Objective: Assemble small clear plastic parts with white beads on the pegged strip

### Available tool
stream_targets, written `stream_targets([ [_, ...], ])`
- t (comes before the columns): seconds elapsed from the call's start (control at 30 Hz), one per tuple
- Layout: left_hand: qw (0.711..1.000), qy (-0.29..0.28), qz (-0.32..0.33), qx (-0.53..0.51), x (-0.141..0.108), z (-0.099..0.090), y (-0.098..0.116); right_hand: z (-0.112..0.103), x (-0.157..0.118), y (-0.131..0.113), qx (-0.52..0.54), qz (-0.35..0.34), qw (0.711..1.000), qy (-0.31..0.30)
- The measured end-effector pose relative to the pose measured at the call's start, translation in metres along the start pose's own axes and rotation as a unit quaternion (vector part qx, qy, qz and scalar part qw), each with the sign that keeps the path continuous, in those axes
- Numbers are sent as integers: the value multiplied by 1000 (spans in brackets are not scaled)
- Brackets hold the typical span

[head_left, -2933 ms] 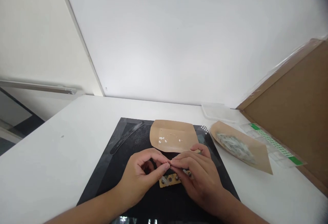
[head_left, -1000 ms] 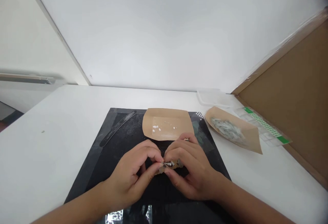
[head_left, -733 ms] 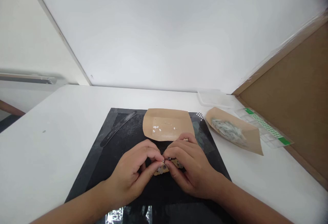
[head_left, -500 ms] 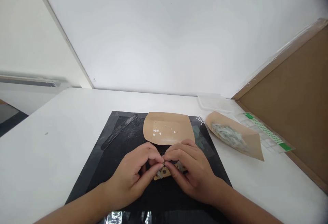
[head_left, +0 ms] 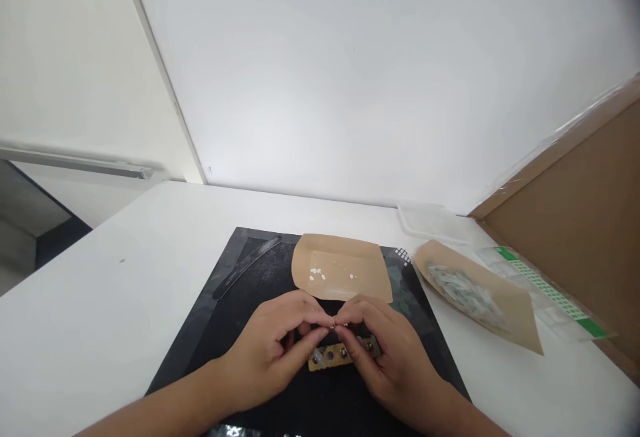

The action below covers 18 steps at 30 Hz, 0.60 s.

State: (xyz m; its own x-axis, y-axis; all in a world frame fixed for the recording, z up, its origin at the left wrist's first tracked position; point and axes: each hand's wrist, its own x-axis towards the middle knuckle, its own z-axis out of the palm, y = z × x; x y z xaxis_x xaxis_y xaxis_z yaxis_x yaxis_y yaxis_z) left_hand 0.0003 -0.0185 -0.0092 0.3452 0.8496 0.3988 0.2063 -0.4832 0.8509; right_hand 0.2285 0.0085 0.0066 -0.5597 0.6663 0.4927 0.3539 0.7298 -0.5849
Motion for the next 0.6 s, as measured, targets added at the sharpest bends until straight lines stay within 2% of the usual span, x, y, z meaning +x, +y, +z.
stream_targets([
  [0.43, 998, 44, -33, 28, -3, -1, 3, 9, -1, -9, 50, 63, 997, 15],
  [0.6, 997, 48, -40, 47, -3, -1, 6, 11, 0, -10, 36, 35, 998, 33],
])
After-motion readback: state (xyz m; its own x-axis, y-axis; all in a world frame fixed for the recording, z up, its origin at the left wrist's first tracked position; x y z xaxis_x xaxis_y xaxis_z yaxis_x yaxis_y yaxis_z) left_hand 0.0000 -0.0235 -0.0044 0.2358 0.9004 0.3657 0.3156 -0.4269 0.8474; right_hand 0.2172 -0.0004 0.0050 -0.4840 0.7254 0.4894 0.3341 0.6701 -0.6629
